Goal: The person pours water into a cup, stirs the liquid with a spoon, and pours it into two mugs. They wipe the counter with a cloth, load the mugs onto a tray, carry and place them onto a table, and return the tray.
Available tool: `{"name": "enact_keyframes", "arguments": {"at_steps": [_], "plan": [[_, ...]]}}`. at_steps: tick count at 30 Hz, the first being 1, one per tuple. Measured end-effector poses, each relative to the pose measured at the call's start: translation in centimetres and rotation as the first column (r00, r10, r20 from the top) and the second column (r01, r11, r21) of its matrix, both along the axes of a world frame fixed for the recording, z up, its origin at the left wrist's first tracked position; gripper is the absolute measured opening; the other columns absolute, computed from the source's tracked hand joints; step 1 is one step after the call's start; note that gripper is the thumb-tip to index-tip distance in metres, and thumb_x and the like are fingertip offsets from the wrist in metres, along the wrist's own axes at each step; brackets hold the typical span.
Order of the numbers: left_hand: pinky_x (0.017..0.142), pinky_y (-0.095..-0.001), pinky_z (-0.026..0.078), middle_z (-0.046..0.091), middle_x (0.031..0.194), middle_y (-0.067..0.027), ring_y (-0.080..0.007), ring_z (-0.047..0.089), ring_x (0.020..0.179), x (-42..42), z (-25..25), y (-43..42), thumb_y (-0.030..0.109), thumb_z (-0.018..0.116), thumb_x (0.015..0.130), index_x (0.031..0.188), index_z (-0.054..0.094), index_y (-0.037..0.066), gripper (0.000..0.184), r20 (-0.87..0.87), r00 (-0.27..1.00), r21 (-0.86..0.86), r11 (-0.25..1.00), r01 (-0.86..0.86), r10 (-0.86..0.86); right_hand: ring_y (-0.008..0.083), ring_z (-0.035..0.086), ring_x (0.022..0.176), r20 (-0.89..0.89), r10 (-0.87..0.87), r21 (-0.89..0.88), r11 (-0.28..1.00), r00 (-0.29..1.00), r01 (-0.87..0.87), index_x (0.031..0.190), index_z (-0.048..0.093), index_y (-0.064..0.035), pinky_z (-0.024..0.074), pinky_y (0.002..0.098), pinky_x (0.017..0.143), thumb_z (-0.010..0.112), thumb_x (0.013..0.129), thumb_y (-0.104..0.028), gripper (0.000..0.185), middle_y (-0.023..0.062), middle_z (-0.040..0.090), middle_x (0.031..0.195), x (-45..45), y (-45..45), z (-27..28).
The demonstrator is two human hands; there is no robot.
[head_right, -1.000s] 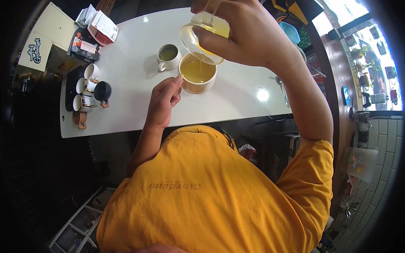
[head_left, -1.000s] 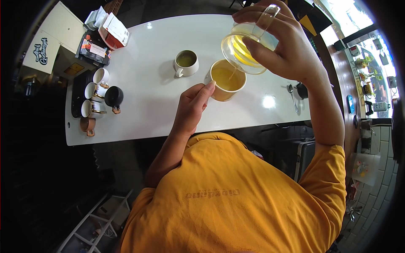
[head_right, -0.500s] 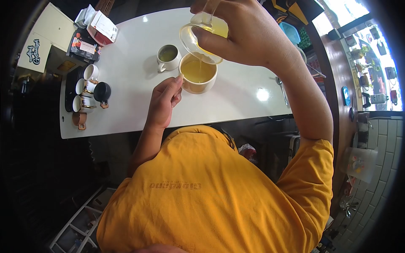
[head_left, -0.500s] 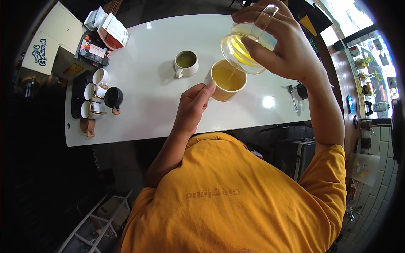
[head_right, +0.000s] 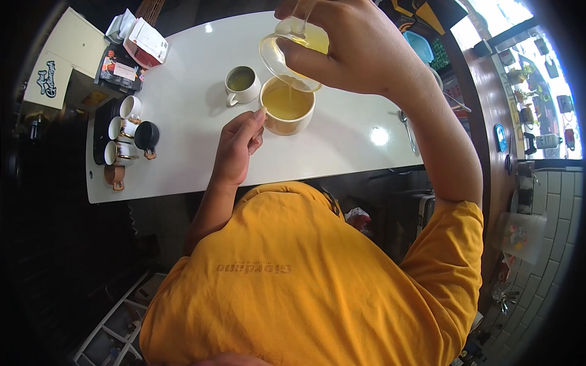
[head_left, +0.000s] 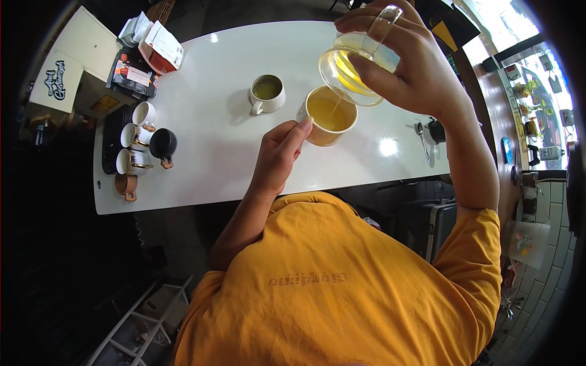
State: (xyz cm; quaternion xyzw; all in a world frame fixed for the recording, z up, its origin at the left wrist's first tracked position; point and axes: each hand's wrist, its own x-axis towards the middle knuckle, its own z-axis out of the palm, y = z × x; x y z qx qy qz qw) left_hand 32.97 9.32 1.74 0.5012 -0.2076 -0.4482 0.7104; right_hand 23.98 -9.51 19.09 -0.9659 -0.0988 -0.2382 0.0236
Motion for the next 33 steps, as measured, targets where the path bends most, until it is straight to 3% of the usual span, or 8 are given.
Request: {"name": "enact_keyframes", "arguments": {"at_steps": [4,12,16,20,25,27,33], "plan": [[0.051,-0.0202,0.023,0.036,0.059,0.008,-0.0023,0.028,0.055,-0.1,0.2,-0.2,0.027,0.06,0.093,0.067,0.057,0.009,0.032,-0.001,1.0,0.018,1.0,-0.002,0.002,0.0286,0.057,0.097,-0.042,-0.104,0.022,0.994,0.994,0.105,0.091,0.067,-0.0022,0.0392,0.0434,0.096,0.063,0.075,-0.031,0.033,0.0136,0.067,0.102,-0.2,1.2,0.8],[0.051,-0.0206,0.023,0.035,0.058,0.0077,-0.0027,0.028,0.055,-0.1,0.2,-0.4,0.027,0.059,0.093,0.067,0.056,0.009,0.032,-0.001,1.0,0.026,1.0,-0.001,0.001,0.0287,0.059,0.097,0.008,0.007,-0.016,1.0,1.0,-0.007,0.092,0.067,-0.0023,0.0383,0.0441,0.097,0.063,0.075,-0.031,0.033,0.0129,0.067,0.103,-0.1,-0.3,0.1],[0.051,-0.0206,0.024,0.035,0.058,0.0076,-0.0027,0.028,0.055,-0.1,0.3,-0.4,0.028,0.059,0.093,0.067,0.056,0.009,0.033,0.0,1.0,0.027,1.0,-0.013,0.013,0.0286,0.058,0.097,-0.079,-0.093,0.01,0.996,0.993,0.094,0.093,0.067,-0.0022,0.0379,0.0443,0.098,0.062,0.075,-0.03,0.033,0.0131,0.067,0.102,-0.3,0.8,1.0],[0.047,-0.0192,0.023,0.037,0.062,0.0064,-0.0034,0.03,0.055,-0.1,0.2,-0.4,0.027,0.058,0.093,0.067,0.052,0.011,0.031,0.029,1.0,0.018,1.0,-0.009,0.008,0.0283,0.059,0.097,-0.053,-0.066,-0.001,0.998,0.996,0.066,0.093,0.067,-0.0023,0.0373,0.0448,0.099,0.061,0.076,-0.031,0.034,0.0133,0.067,0.103,-0.2,0.9,0.9],[0.052,-0.0207,0.024,0.035,0.059,0.0076,-0.0029,0.028,0.056,-0.1,0.2,-0.2,0.028,0.059,0.093,0.067,0.056,0.009,0.033,0.003,1.0,0.009,1.0,-0.008,0.008,0.028,0.061,0.097,-0.089,-0.055,0.019,0.998,0.995,0.057,0.092,0.067,-0.0027,0.0361,0.0451,0.099,0.06,0.076,-0.032,0.034,0.0139,0.067,0.104,0.0,0.9,0.9],[0.052,-0.0208,0.024,0.035,0.058,0.0076,-0.0029,0.028,0.055,-0.1,0.2,-0.2,0.028,0.058,0.093,0.067,0.056,0.009,0.033,0.003,1.0,0.006,1.0,-0.017,0.017,0.0278,0.062,0.097,-0.019,0.037,0.007,0.999,0.999,-0.037,0.092,0.067,-0.0026,0.0355,0.045,0.1,0.06,0.076,-0.033,0.034,0.0144,0.067,0.104,0.4,0.0,0.1],[0.051,-0.0209,0.023,0.035,0.059,0.0077,-0.0028,0.027,0.055,0.1,0.3,0.1,0.027,0.058,0.094,0.066,0.054,0.009,0.034,0.004,1.0,0.016,0.999,-0.03,0.03,0.0273,0.062,0.096,-0.08,-0.04,-0.012,0.999,0.996,0.039,0.092,0.067,-0.0023,0.0355,0.0443,0.099,0.06,0.077,-0.033,0.035,0.0146,0.067,0.103,0.4,1.3,1.1]]}}
